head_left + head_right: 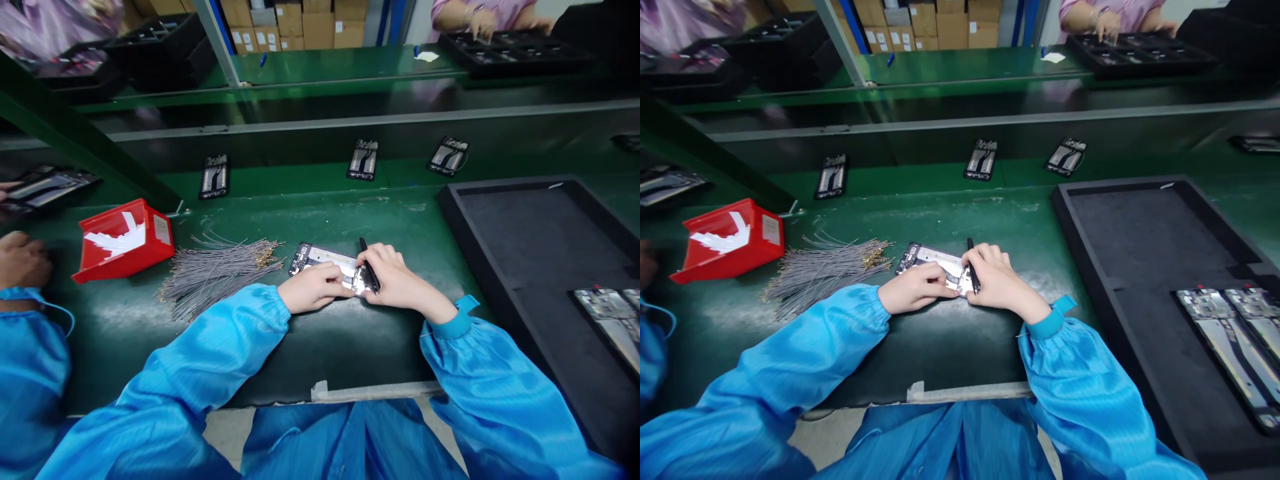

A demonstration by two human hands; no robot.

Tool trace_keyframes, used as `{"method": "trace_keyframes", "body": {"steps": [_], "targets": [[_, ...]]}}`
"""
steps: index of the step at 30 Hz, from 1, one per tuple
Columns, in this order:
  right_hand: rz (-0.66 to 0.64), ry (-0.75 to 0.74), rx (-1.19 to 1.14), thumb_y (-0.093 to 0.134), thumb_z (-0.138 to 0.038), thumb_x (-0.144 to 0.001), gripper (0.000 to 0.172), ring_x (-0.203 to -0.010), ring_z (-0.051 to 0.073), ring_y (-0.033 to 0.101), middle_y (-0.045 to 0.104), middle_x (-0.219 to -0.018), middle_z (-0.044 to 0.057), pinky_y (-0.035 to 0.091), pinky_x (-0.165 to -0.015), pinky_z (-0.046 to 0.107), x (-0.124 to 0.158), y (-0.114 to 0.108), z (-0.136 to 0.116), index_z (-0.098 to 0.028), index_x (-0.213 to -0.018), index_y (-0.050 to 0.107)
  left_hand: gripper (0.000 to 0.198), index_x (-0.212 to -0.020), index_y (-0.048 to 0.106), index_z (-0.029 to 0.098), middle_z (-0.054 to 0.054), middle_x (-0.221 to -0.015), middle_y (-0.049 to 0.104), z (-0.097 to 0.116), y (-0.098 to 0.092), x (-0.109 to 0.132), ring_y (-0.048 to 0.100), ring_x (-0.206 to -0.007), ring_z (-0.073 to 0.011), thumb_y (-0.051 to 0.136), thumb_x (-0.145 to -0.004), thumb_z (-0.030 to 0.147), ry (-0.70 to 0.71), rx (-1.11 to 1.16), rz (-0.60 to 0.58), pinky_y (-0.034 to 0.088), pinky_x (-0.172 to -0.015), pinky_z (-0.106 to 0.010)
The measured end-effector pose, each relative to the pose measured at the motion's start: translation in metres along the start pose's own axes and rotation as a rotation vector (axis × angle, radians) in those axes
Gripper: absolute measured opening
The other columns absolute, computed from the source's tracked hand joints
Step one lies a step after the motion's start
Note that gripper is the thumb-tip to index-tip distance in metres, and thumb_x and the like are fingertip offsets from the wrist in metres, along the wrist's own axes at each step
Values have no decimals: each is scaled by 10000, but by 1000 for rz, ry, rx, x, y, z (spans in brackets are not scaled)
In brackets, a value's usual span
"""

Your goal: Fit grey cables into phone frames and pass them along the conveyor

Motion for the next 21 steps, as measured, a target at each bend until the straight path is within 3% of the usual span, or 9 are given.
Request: {"method": "trace_keyframes", "body": {"steps": [14, 21], "targets": [[21, 5, -13, 619, -303, -619, 412, -890, 255, 399, 439, -973, 66, 357, -734, 378, -4, 0, -2, -224, -980, 438, 253, -980, 622, 207, -44, -778, 509, 0, 0, 1, 459, -737, -148, 405, -855, 171, 30, -15, 19, 408, -703, -256], [43, 44, 23, 625, -363, -627, 414, -882, 251, 405, 450, -971, 64, 351, -728, 379, -6, 3, -4, -223, -972, 442, 225, -884, 626, 141, -61, -796, 562, 1, -2, -1, 506, -765, -143, 407, -833, 141, -38, 175, 110, 425, -713, -243]]}}
Point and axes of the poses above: each hand's wrist, its own x-axis away from the middle knuckle, its own y-axis out of the palm, z = x × y, the point moved 1 cm from there along -x, towards the middle knuckle
